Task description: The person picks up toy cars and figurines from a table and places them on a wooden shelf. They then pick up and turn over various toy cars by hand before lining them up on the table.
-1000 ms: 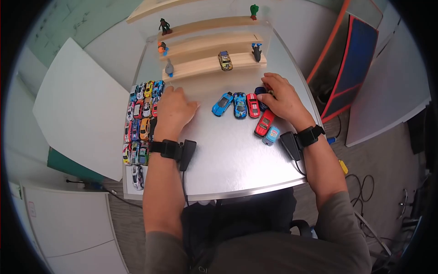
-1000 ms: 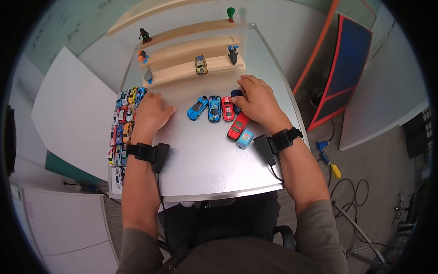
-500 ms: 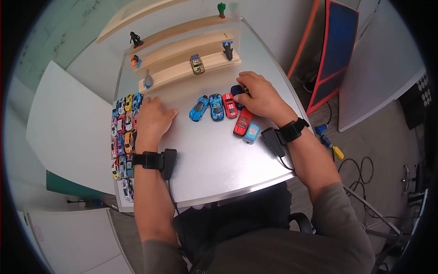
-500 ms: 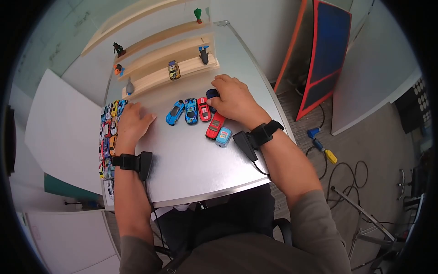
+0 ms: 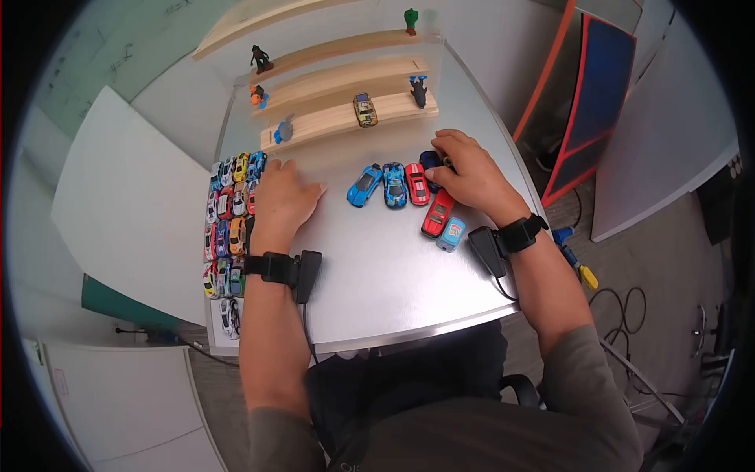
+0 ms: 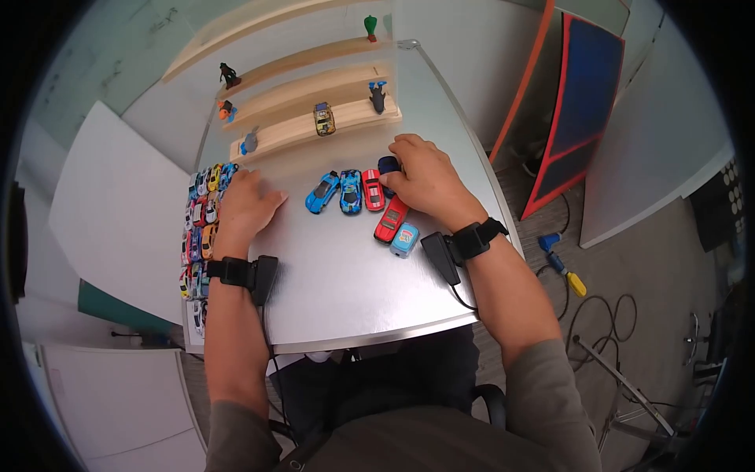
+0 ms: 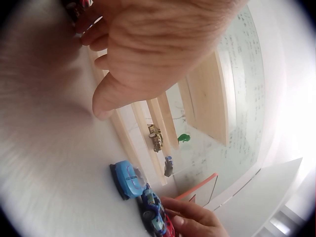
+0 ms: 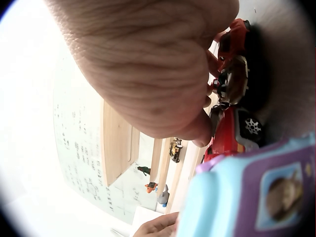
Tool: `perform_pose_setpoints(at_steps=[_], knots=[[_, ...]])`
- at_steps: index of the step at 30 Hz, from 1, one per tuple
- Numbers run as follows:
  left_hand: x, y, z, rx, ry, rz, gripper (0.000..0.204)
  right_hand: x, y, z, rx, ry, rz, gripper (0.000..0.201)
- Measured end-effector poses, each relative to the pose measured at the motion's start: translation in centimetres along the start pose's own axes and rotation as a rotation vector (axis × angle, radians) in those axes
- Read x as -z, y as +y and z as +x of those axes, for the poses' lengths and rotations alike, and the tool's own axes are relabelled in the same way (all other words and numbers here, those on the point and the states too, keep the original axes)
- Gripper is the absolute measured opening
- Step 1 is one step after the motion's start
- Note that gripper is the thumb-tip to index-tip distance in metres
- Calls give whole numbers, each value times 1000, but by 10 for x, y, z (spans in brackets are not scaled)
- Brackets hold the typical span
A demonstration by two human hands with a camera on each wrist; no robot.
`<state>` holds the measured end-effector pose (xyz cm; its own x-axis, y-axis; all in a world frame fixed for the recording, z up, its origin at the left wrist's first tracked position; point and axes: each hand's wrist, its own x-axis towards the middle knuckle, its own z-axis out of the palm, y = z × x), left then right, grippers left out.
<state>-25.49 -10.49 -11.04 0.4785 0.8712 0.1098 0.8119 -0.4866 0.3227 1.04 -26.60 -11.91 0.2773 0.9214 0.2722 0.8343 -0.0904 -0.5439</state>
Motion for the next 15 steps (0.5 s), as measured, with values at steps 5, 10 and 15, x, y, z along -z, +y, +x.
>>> perform_pose_setpoints(at_steps=[5,10,15], knots=[[-2,1,1,-5,31,41,67,1,0,0,16,4,-7,49],[-1,3,1,-31,42,15,59,-2,3,0,28,22,-31,49],[-14,-10,4,-115,148,34,49,-3,6,0,41,34,-36,49]])
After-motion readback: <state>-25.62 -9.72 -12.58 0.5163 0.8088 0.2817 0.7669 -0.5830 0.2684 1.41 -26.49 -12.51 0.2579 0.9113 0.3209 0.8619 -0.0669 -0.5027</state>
